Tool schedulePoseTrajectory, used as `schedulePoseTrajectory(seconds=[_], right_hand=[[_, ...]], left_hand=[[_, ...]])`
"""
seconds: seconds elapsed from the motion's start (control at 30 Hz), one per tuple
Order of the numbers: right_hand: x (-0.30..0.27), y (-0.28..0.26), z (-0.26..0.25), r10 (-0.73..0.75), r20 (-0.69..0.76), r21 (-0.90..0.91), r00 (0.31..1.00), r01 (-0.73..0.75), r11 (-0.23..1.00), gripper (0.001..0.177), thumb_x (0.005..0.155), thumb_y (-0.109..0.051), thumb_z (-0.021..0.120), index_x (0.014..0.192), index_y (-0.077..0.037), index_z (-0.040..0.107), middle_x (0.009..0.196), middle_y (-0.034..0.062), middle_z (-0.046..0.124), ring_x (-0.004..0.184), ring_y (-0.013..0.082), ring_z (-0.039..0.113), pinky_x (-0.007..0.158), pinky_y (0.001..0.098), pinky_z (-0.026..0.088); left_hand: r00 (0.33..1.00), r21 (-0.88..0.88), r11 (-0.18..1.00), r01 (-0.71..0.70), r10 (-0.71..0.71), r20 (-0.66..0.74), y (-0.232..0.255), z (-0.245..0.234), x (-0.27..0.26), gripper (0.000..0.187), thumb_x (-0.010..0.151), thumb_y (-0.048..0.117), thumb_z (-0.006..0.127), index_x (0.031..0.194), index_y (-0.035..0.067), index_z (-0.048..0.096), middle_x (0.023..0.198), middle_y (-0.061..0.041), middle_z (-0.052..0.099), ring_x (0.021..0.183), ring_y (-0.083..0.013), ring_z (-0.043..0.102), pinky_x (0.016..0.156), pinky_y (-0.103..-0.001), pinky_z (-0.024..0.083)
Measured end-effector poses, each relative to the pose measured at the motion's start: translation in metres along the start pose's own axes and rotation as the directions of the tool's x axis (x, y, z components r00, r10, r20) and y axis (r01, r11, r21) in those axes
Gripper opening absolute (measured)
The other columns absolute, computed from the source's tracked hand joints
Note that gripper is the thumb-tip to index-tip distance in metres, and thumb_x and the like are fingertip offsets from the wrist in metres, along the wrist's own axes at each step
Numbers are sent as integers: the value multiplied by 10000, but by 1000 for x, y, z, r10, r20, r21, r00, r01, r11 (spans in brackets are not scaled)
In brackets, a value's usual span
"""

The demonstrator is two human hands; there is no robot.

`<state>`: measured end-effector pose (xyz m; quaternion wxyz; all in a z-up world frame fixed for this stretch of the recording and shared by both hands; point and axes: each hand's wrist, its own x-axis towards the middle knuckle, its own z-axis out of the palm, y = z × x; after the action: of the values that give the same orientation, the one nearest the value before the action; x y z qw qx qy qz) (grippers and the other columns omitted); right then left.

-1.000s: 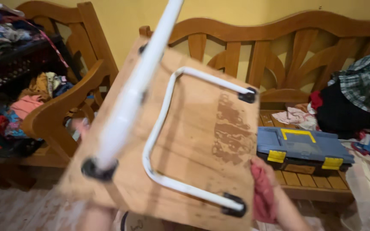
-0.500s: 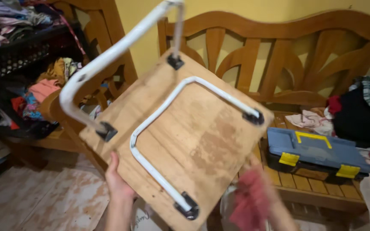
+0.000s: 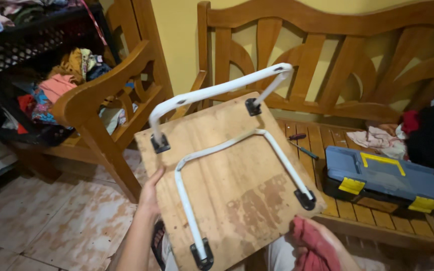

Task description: The person sits on the floor with a small wooden folding chair upside down on their lap. They wipe the metal frame and wooden seat with a pink cloth, then use a screwdriver to unscrew the black mounting brackets and remove the metal legs from the seat.

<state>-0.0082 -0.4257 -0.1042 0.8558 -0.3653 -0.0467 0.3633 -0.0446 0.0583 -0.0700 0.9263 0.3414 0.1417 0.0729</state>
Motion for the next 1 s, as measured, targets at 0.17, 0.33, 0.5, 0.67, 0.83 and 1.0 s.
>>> schedulePoseTrajectory(seconds=[0.17,0.33,0.5,0.67,0.83,1.0], right_hand=[[14,-14,38,179,-376,13,909,-188,982,378,981,-331,497,1204,-92,687,1035,12,723,920,129,649,690,271,465],[18,-34,45,282,-315,-211,906,-357,910,355,961,-327,531,1113,-40,677,1034,162,757,943,209,703,825,301,541],[31,-46,18,505,-240,-310,829,-558,769,299,967,-273,586,1030,5,677,903,113,732,791,248,716,753,401,586],[27,-47,-13,454,-220,-500,863,-500,707,322,946,-215,615,1050,69,727,843,144,760,778,217,717,736,346,582],[31,-82,-31,210,-297,-730,931,-364,579,312,940,-300,626,1029,-38,771,764,113,784,659,217,719,642,351,607],[47,-125,-34,-210,-457,-751,864,-249,611,328,981,-270,629,1055,12,779,759,94,734,572,209,617,529,338,505]], left_hand=[[987,21,992,-125,126,-98,5,-21,-11,498,941,384,642,1301,40,641,1178,-148,730,995,-282,728,871,-440,586],[978,83,984,-157,167,-122,11,-24,0,489,967,354,650,1305,0,648,1200,-152,730,1012,-278,724,878,-417,583],[989,68,992,-102,109,-102,7,-19,9,501,964,387,627,1306,21,633,1194,-148,726,1016,-280,725,880,-432,588],[997,79,995,-61,64,-34,10,-21,9,519,966,426,585,1314,42,621,1202,-135,729,1022,-272,728,878,-436,589],[980,221,969,-112,145,-136,3,-31,8,560,1015,436,577,1337,-19,623,1224,-157,725,1040,-275,718,885,-422,574],[983,146,978,-147,160,-86,6,-51,9,518,997,444,561,1322,45,624,1222,-119,717,1049,-248,714,901,-403,574]])
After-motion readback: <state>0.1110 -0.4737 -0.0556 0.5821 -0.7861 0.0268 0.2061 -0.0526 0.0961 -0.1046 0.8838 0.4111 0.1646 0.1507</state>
